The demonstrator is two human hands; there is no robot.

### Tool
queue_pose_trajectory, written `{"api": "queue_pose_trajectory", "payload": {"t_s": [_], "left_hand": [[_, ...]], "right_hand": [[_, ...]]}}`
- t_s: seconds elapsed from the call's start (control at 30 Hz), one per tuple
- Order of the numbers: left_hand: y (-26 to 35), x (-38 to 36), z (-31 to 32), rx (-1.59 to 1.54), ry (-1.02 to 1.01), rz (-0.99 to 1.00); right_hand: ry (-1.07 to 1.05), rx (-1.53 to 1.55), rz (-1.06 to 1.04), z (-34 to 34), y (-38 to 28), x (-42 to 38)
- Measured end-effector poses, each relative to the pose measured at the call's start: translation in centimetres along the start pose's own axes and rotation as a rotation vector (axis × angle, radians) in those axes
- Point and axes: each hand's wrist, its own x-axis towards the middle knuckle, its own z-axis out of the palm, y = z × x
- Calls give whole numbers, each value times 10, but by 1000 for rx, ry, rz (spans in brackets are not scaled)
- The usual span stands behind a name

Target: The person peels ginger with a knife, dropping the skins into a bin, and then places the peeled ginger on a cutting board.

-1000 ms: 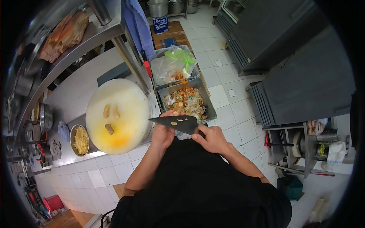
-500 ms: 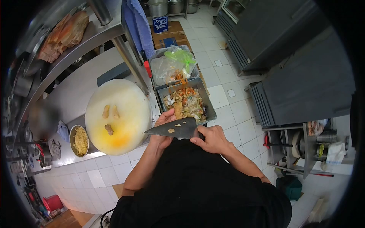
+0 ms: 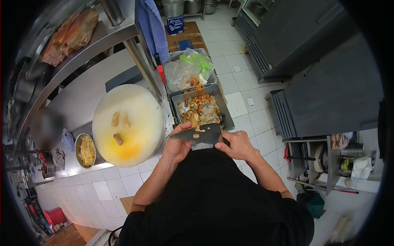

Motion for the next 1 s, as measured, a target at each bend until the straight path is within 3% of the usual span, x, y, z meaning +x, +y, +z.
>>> {"api": "queue_pose_trajectory", "payload": {"t_s": [0.1,0.37,0.5,0.57,0.6,0.67,0.8,0.87,1.0], "left_hand": [[-1,3,-6,48,-26,5],[-5,2,-2,-59,30,-74],[-9,1,-3,-115,97,-109],[-11,1,-4,-164,129,-127],[-11,1,-4,-91,62,-136],[-12,1,-5,-19,-4,-144],[-14,1,9,7,-9,-77],[-13,1,12,25,-34,-30],[-12,6,9,18,-37,-73]], "right_hand": [[-24,-1,-82,1,-1,-1],[207,-129,-107,15,8,-2],[221,-111,-113,16,8,-5],[331,-200,-41,22,10,-7],[331,-200,-41,21,13,-7],[234,-38,161,16,22,-8],[184,118,195,9,20,-13],[76,126,92,9,14,-17],[108,11,-82,17,0,-19]]}}
